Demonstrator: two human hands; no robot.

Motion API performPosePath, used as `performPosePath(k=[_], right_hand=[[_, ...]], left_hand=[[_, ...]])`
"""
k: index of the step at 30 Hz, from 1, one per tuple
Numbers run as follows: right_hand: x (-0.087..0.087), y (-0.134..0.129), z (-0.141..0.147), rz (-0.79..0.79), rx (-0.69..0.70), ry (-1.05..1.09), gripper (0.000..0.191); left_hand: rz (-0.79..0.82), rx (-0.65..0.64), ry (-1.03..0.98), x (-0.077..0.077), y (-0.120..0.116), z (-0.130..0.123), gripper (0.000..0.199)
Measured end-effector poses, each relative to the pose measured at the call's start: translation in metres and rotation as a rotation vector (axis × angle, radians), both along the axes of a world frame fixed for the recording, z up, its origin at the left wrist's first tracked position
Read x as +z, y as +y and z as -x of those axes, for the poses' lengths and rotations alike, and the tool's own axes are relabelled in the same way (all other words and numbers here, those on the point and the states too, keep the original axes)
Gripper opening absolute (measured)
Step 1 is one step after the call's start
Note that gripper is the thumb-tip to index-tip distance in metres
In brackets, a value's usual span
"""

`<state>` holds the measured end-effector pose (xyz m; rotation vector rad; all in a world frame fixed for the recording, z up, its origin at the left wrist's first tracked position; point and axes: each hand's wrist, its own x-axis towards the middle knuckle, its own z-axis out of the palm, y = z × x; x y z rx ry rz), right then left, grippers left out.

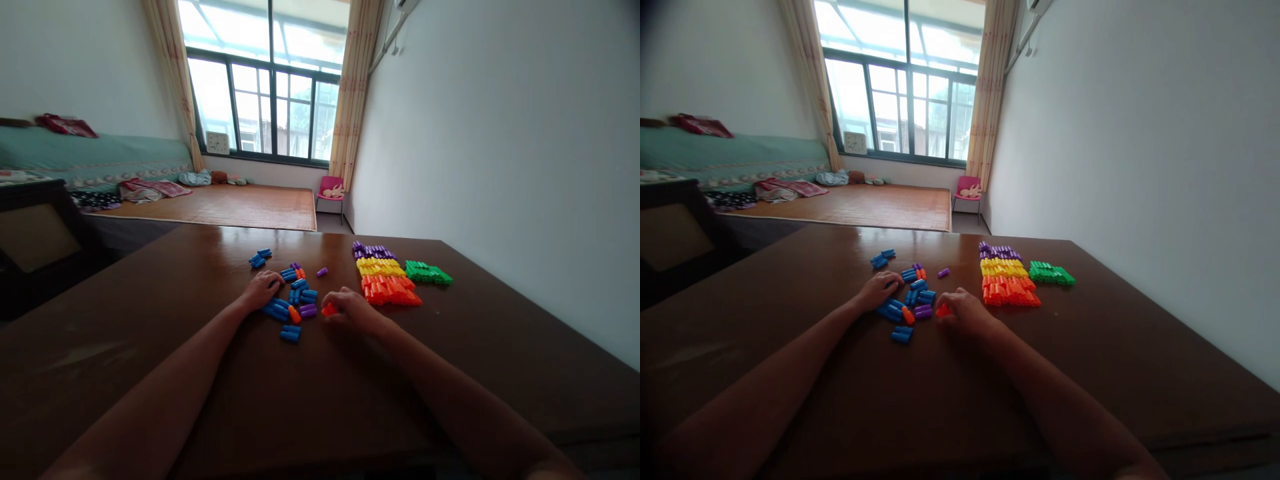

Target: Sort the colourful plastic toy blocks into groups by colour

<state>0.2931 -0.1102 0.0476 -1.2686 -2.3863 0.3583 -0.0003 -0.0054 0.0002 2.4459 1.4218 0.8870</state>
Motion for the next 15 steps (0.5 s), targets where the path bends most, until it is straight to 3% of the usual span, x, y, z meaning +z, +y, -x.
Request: performPosePath(k=[5,8,11,15], right_hand=[[0.016,0.023,-0.066,-0.175,-0.290,0.217,0.020],[0.018,0.031,-0.099,-0.283,-0.390,0.168,0.013],[0.016,0.033,-0.116,-0.302,-0.422,-0.036,0.011],[0.016,0.030,-0.118,-0.258,-0.362,-0.178,0.014]], left_hand=[[0.009,-0.003,-0.017,0.001,-0.001,-0.001,0.029],[0.015,0.011,-0.036,0.002,-0.002,-0.001,0.027],[0.021,0.009,-0.041,0.003,-0.002,-0.001,0.027],[0.022,-0.012,-0.028,0.005,-0.004,-0.002,0.031]])
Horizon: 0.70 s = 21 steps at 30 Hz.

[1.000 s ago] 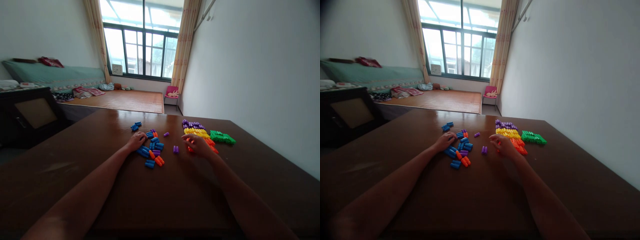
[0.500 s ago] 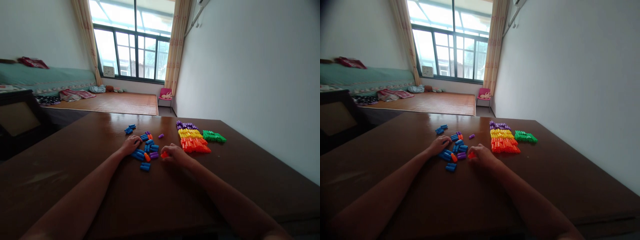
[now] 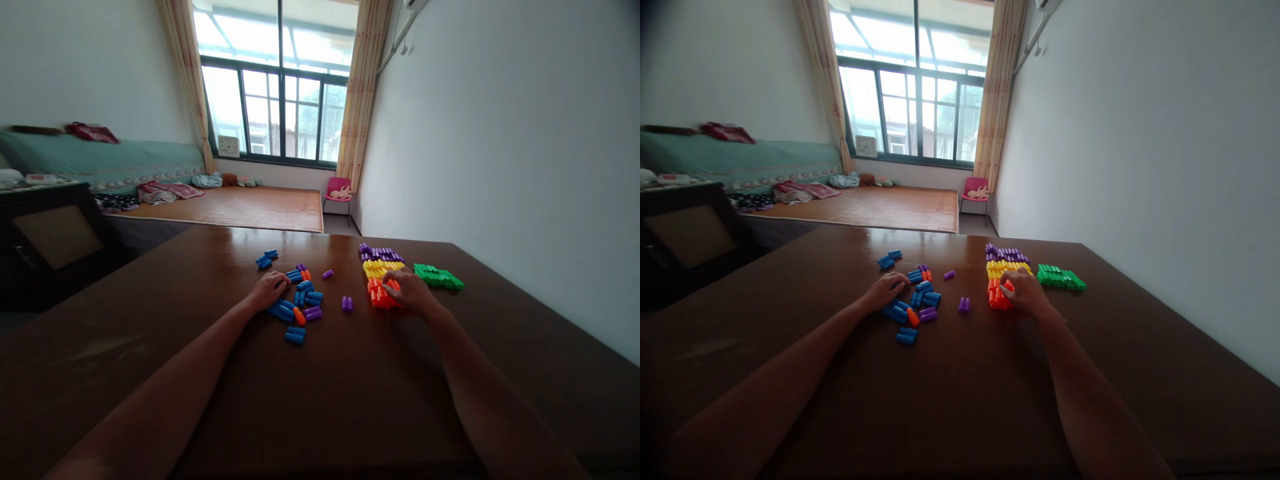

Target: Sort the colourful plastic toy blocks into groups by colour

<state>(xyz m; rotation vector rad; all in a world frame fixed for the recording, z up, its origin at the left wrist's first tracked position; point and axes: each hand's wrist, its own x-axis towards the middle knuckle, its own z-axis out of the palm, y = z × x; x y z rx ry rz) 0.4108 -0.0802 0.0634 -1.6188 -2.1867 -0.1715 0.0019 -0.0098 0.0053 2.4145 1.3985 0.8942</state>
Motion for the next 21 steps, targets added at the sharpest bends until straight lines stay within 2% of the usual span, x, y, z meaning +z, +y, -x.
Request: performPosePath(k=[5,9,12,16,19,21], right_hand=[[0.000,-0.006,0.027,-0.032,0.055,0.057,0.020],[-0.014,-0.017,0.074,-0.012,0.294,0.196,0.023],[-0.029,-0.020,0.110,-0.004,0.440,0.202,0.031],[-0.043,-0.011,0.145,-0.027,0.397,0.156,0.035],[-0.043,-0.005,0.154,0.038,0.333,0.126,0.028],[-0.040,-0.007,0.155,0.081,0.342,0.125,0.023]], left_hand=[[0.036,-0.005,-0.004,0.002,-0.007,-0.011,0.033],[0.080,-0.092,-0.082,0.006,-0.016,-0.021,0.037],[0.155,-0.176,-0.142,0.010,-0.021,-0.025,0.043],[0.174,-0.163,-0.193,0.010,-0.019,-0.023,0.047],[0.172,-0.152,-0.207,0.007,-0.015,-0.020,0.049],[0.169,-0.152,-0.203,0.007,-0.013,-0.018,0.052]])
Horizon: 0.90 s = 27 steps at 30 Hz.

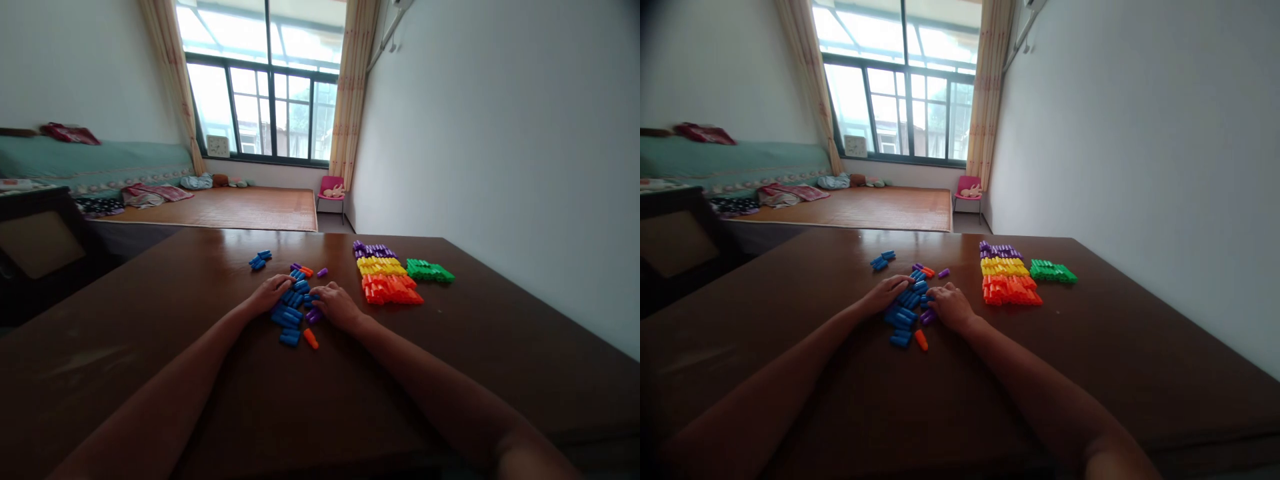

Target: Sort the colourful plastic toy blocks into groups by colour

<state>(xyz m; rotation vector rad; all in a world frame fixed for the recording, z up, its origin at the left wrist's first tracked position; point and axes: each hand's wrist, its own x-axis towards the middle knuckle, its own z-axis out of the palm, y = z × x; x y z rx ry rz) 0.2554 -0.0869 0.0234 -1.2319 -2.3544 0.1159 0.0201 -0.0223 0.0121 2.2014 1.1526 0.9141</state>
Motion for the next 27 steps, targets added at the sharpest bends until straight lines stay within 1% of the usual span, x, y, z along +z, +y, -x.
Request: performPosePath(k=[2,4,6,8,10,11,12,14,15,16,18,20,22,24,26,27], right_hand=[[0.006,-0.003,-0.002,-0.006,0.038,0.025,0.021],[0.017,-0.004,-0.010,-0.061,0.065,0.068,0.023],[0.031,-0.001,-0.031,-0.133,0.014,0.140,0.025],[0.044,0.005,-0.071,-0.186,-0.148,0.244,0.026],[0.050,0.011,-0.130,-0.181,-0.390,0.330,0.026],[0.049,0.012,-0.162,-0.154,-0.514,0.341,0.026],[0.044,0.012,-0.195,-0.108,-0.644,0.334,0.027],[0.026,0.007,-0.252,-0.018,-0.895,0.284,0.024],[0.015,0.003,-0.273,0.014,-0.948,0.259,0.024],[0.005,0.000,-0.288,0.054,-0.979,0.240,0.025],[-0.012,-0.005,-0.303,0.134,-0.984,0.207,0.029],[-0.020,-0.005,-0.303,0.195,-0.977,0.184,0.032],[-0.022,-0.004,-0.300,0.228,-0.985,0.166,0.032],[-0.021,-0.003,-0.301,0.240,-0.996,0.161,0.031],[-0.022,-0.004,-0.305,0.253,-0.999,0.156,0.031],[-0.022,-0.005,-0.307,0.247,-1.002,0.153,0.033]], left_hand=[[-0.010,0.002,0.003,0.001,0.001,0.002,0.054],[-0.013,0.009,0.004,0.002,0.002,0.003,0.055],[0.000,0.016,0.004,0.002,0.002,0.005,0.056],[0.017,0.014,0.000,0.002,0.003,0.007,0.057],[0.027,0.007,-0.002,0.001,0.004,0.007,0.057],[0.028,0.007,-0.001,0.001,0.004,0.007,0.057],[0.028,0.011,0.000,0.001,0.004,0.007,0.057],[0.027,0.015,0.005,0.001,0.005,0.006,0.056],[0.024,0.014,0.006,0.002,0.005,0.005,0.055],[0.015,0.016,0.004,0.002,0.006,0.006,0.054],[-0.030,0.047,0.011,0.001,0.007,0.009,0.050],[-0.107,0.128,0.053,0.001,0.009,0.016,0.046],[-0.146,0.236,0.122,0.000,0.012,0.025,0.042],[-0.126,0.324,0.173,0.000,0.015,0.033,0.042],[-0.104,0.367,0.190,-0.002,0.017,0.037,0.043],[-0.107,0.367,0.197,-0.002,0.017,0.037,0.043]])
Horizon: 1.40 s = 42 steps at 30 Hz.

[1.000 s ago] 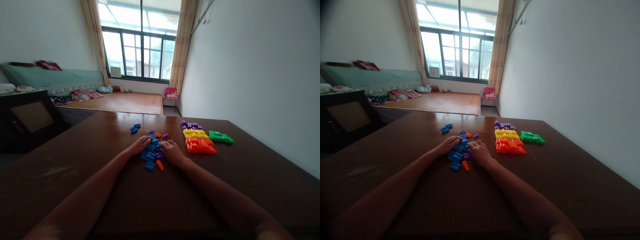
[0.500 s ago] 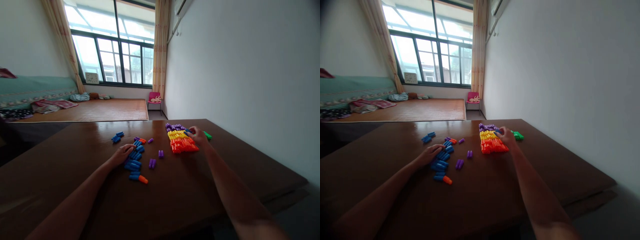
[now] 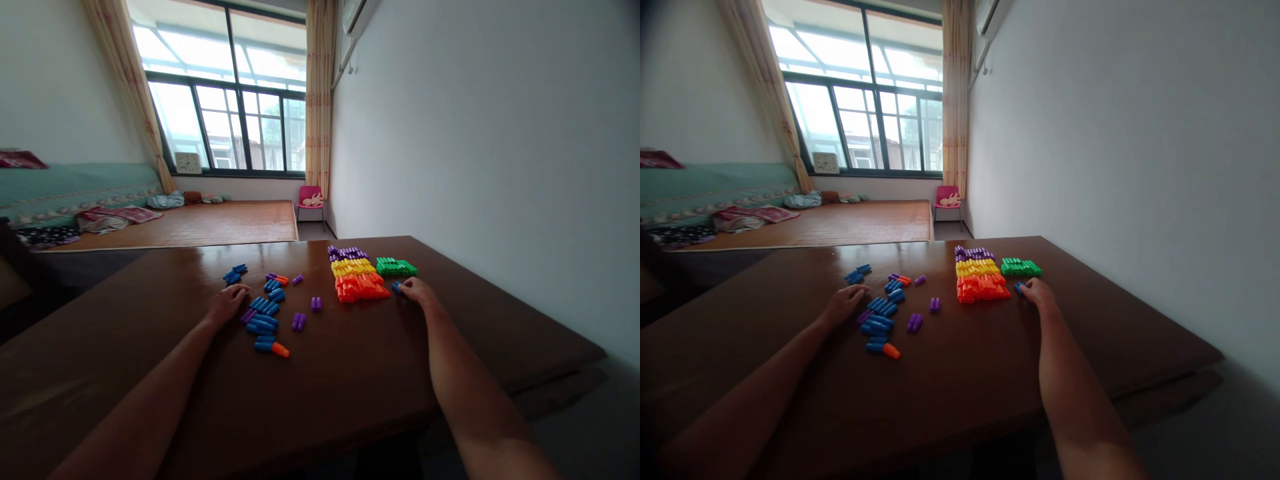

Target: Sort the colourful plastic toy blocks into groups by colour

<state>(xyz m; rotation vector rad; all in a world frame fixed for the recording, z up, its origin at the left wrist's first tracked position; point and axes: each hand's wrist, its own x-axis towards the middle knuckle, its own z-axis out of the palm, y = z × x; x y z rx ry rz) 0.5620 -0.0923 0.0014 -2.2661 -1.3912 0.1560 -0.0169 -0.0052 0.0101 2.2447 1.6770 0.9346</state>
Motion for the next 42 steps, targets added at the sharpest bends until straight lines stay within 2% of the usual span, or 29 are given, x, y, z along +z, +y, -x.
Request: performPosePath(k=[2,5,7,9,11,15,19,22,25,28,31,33,36,39,42], right_hand=[[0.001,-0.001,0.000,-0.079,-0.025,-0.050,0.038],[0.011,0.000,0.020,-0.407,-0.025,-0.198,0.041],[0.021,0.001,0.048,-0.594,0.096,-0.277,0.037],[0.029,0.000,0.084,-0.656,0.299,-0.325,0.035],[0.032,-0.002,0.122,-0.643,0.489,-0.343,0.033],[0.030,-0.002,0.196,-0.535,0.772,-0.247,0.028],[0.033,0.015,0.264,-0.411,1.038,-0.178,0.027],[0.038,0.039,0.307,-0.305,1.135,-0.165,0.032],[0.039,0.064,0.332,-0.148,1.132,-0.127,0.029],[0.036,0.075,0.340,-0.052,1.070,-0.073,0.021],[0.033,0.069,0.337,-0.012,0.985,-0.007,0.017],[0.033,0.060,0.334,-0.040,0.927,0.074,0.015],[0.041,0.046,0.320,-0.180,0.829,0.165,0.013],[0.056,0.032,0.278,-0.320,0.633,0.208,0.017],[0.062,0.012,0.202,-0.441,0.311,0.202,0.019]], left_hand=[[-0.008,-0.032,0.030,-0.001,0.000,-0.003,0.042],[-0.023,-0.139,0.084,0.000,0.000,-0.009,0.038],[-0.013,-0.192,0.100,0.002,0.000,-0.010,0.035],[0.018,-0.232,0.108,0.003,-0.001,-0.010,0.035],[0.030,-0.256,0.114,0.001,-0.002,-0.008,0.037],[0.009,-0.270,0.152,-0.003,-0.001,-0.005,0.038],[0.017,-0.348,0.205,-0.004,0.004,-0.001,0.036],[0.018,-0.396,0.242,-0.005,0.005,0.003,0.035],[-0.014,-0.381,0.254,-0.008,0.004,0.005,0.034],[-0.068,-0.366,0.206,-0.012,0.001,0.006,0.033],[-0.078,-0.415,0.106,-0.012,-0.002,0.008,0.034],[-0.066,-0.429,0.054,-0.010,-0.003,0.011,0.035],[-0.065,-0.445,0.049,-0.010,-0.003,0.017,0.033],[-0.075,-0.462,0.061,-0.013,0.001,0.021,0.032],[-0.091,-0.457,0.082,-0.016,0.005,0.021,0.033]])
